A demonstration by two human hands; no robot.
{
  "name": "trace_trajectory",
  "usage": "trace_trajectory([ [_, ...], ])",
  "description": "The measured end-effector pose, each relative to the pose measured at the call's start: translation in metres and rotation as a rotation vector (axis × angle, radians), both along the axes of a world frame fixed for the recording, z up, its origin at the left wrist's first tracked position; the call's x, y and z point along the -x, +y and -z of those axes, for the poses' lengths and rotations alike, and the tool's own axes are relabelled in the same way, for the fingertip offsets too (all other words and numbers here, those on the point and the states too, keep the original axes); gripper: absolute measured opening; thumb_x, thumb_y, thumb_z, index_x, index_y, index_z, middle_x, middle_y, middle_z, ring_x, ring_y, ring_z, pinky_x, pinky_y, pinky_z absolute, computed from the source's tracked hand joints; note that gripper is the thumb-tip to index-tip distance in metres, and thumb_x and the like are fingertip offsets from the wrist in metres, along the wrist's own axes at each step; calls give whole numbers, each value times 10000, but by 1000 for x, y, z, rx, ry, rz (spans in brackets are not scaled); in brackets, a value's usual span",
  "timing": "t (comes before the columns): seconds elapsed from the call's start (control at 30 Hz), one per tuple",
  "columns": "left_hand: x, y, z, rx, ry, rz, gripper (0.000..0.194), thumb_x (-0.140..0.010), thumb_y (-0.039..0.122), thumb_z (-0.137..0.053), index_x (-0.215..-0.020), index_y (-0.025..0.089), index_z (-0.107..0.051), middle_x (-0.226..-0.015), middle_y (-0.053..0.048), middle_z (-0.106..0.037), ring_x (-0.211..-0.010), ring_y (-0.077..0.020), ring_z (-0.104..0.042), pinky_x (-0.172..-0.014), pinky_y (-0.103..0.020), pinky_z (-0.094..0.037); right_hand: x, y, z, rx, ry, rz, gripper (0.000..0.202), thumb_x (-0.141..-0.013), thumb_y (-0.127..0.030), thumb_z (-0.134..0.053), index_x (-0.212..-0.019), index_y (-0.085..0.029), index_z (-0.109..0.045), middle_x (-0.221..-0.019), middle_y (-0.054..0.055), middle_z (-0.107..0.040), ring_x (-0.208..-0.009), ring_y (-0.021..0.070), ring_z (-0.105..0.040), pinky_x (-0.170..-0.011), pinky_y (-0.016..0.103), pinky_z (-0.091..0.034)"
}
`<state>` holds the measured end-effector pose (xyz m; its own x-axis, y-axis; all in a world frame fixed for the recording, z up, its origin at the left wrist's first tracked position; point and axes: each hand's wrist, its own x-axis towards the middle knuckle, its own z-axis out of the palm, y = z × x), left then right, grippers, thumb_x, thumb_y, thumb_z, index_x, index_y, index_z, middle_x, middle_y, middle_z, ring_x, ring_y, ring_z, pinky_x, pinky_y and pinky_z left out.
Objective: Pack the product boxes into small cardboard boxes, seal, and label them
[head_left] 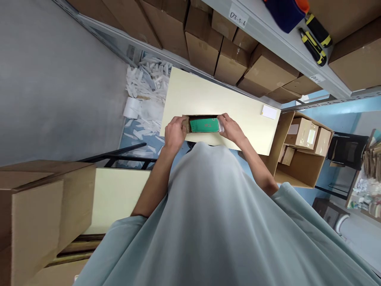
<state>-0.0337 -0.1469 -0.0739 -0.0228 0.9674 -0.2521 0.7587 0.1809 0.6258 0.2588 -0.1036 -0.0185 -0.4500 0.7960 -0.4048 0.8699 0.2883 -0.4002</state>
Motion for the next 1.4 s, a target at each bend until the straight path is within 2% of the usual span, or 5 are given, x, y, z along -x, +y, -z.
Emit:
trace_trajectory([
  [0.2,2,4,2,-49,22,40,533,-971,113,-551,-1438,237,-777,-1477,-114,-786,-1352,-340,-735,-1230,-491,-595,3,6,5,44,69,61,783,-924,-102,-710,-1678,-148,-507,-1590,228,-640,-1359,382,-700,-1156,564,-618],
  [0.7,1,4,9,-37,-35,43,548,-961,142,-591,-1479,265,-725,-1499,-124,-743,-1417,-367,-705,-1274,-553,-563,-17,5,20,119,198,173,606,-976,-71,-789,-1551,-210,-654,-1573,143,-718,-1126,241,-821,-1121,419,-640],
  [1.03,-3,-2,0,31,-2,65,715,-972,138,-648,-1664,319,-616,-1611,-147,-661,-1492,-365,-690,-1300,-541,-578,-4,-13,14,43,105,101,821,-970,-225,-886,-1713,-264,-538,-1722,184,-576,-1520,368,-662,-1197,546,-650],
  [1.23,-5,-3,-2,6,-11,90,796,-942,120,-645,-1719,277,-562,-1689,-156,-619,-1595,-361,-620,-1360,-524,-528,21,-10,17,39,42,46,789,-1029,-209,-790,-1755,-208,-479,-1794,218,-515,-1520,391,-665,-1191,563,-666],
  [1.4,-3,-4,0,6,-18,101,835,-931,101,-629,-1751,210,-515,-1735,-187,-593,-1635,-365,-585,-1419,-541,-451,24,-6,12,30,22,11,696,-1017,-193,-804,-1666,-164,-553,-1643,250,-637,-1410,408,-728,-1156,571,-674],
])
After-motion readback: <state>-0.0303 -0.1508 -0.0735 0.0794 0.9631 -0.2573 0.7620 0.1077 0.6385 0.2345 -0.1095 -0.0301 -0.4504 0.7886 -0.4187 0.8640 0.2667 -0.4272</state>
